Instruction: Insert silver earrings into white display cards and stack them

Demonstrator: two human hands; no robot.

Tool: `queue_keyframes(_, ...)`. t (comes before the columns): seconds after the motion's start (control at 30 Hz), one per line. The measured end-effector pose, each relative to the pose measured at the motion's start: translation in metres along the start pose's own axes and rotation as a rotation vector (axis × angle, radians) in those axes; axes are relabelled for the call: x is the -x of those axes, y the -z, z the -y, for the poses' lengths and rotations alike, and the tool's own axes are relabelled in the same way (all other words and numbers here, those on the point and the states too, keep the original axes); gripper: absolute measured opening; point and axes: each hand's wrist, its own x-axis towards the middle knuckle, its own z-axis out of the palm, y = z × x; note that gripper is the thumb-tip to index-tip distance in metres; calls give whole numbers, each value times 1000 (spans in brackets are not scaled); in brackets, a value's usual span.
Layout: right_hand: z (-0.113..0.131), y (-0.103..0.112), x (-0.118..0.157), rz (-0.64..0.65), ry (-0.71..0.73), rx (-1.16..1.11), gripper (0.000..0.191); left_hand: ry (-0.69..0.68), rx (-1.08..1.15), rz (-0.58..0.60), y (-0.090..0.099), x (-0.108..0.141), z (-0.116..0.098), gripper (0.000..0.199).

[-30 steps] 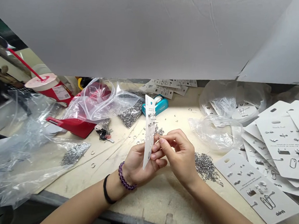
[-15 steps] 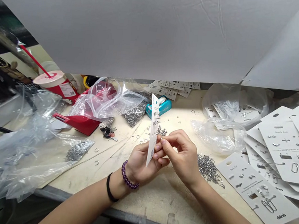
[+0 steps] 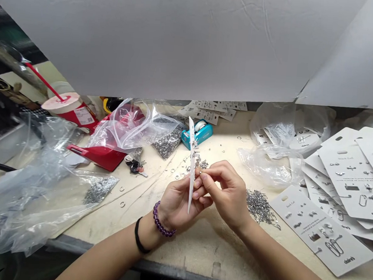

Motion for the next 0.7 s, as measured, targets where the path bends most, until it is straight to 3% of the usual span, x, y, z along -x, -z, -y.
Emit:
queue_keyframes(0.2, 0, 0, 1, 12, 22, 89, 8, 39, 109, -51, 1, -1, 2, 5)
queue_keyframes(0.37, 0, 0, 1, 33, -23, 51, 8, 37, 102, -36, -1, -3, 2, 6)
queue_keyframes(0.5, 1, 2, -1, 60, -13, 95, 7, 2, 50, -102, -1, -4, 2, 3)
queue_keyframes(0.7, 0, 5, -4, 74, 137, 204, 8, -46, -31, -105, 4, -6, 2, 17)
